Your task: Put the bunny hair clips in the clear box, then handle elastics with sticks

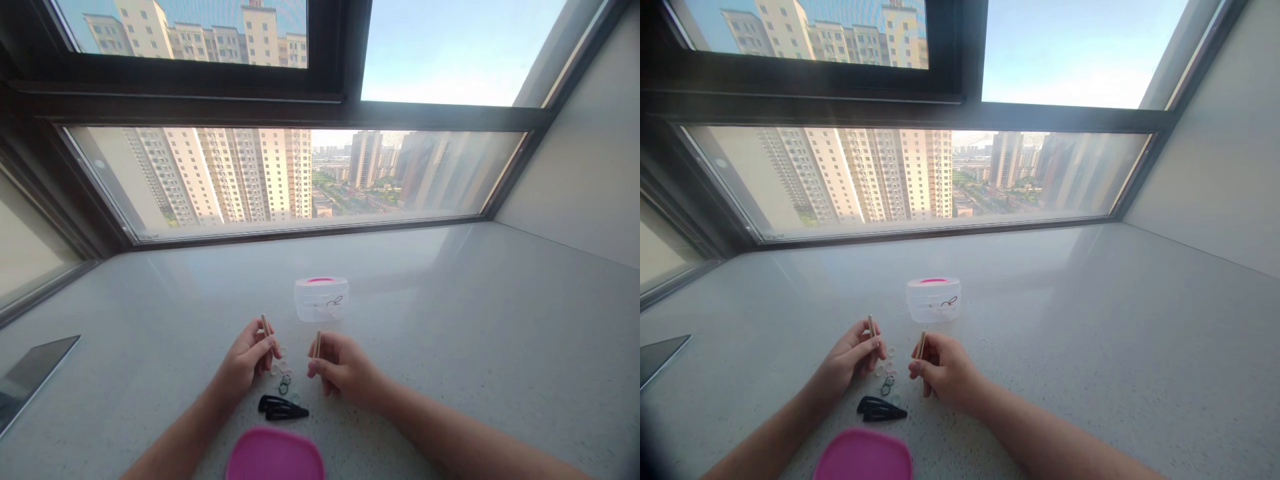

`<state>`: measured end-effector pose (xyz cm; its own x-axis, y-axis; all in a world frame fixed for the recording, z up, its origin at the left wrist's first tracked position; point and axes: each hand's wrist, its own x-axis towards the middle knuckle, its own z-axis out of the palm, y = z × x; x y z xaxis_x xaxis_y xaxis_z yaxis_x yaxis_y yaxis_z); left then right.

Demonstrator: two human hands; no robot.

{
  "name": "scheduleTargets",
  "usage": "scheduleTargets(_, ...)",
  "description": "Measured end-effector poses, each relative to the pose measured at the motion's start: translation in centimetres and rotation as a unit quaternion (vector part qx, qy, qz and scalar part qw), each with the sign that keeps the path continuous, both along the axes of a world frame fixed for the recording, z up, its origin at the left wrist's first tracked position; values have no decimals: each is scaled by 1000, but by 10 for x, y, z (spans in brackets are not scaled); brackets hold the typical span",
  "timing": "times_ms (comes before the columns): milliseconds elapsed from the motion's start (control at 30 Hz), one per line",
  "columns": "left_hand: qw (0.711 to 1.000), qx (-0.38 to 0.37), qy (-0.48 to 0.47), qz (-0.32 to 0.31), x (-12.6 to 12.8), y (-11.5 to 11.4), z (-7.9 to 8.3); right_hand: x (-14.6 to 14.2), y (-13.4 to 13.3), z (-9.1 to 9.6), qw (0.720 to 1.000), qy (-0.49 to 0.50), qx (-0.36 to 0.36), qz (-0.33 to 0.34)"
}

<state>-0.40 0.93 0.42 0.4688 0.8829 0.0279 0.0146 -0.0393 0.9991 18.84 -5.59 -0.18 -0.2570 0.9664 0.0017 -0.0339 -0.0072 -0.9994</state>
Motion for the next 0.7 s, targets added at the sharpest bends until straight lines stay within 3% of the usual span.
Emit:
scheduleTargets(267,1000,0,14,-28,0,-2,1,1,-1,0,999,-29,-13,-10)
scheduleTargets(700,999,21,32,9,1,-4,-3,-1,-2,-1,999,-32,9,-13)
